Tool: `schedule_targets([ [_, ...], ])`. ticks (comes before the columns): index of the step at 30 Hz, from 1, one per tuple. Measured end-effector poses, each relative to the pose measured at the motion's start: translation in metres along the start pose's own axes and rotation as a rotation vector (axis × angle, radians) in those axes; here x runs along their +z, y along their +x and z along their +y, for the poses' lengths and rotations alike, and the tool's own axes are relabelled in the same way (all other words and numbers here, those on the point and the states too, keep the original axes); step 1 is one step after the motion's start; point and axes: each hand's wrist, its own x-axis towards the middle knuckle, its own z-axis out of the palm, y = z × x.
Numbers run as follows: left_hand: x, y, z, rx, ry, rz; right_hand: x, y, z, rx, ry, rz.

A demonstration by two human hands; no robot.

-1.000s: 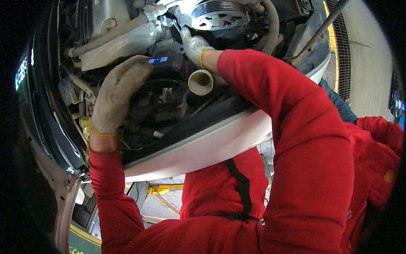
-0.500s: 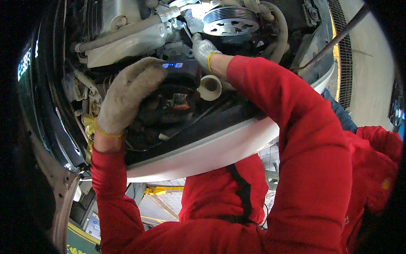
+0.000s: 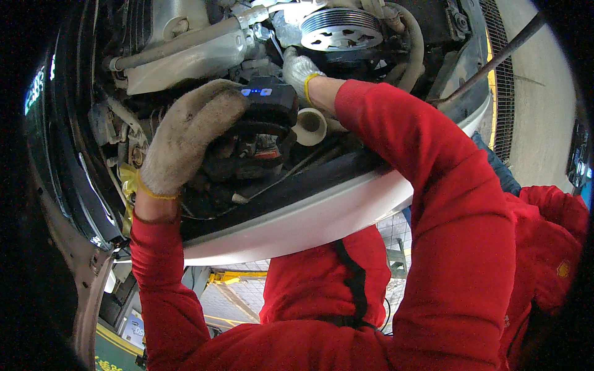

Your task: The person uses a cordless impact wrench to remove and install bolts on a car engine. They repeatedly position the tool, engage fasteners, and reposition their hands within the engine bay.

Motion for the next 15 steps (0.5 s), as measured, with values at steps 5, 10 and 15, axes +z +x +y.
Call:
schedule_targets([
  [5, 0.000, 0.000, 0.001, 0.033, 0.052, 0.030, -0.002, -0.009, -0.006, -0.059, -0.067, -0.016],
  [10, 0.001, 0.000, 0.006, 0.109, 0.111, 0.021, -0.010, -0.011, -0.015, 0.169, 0.083, -0.056],
  [15, -0.001, -0.001, -0.001, 0.174, 0.176, 0.038, -0.007, 0.006, -0.009, -0.221, -0.373, 0.025],
])
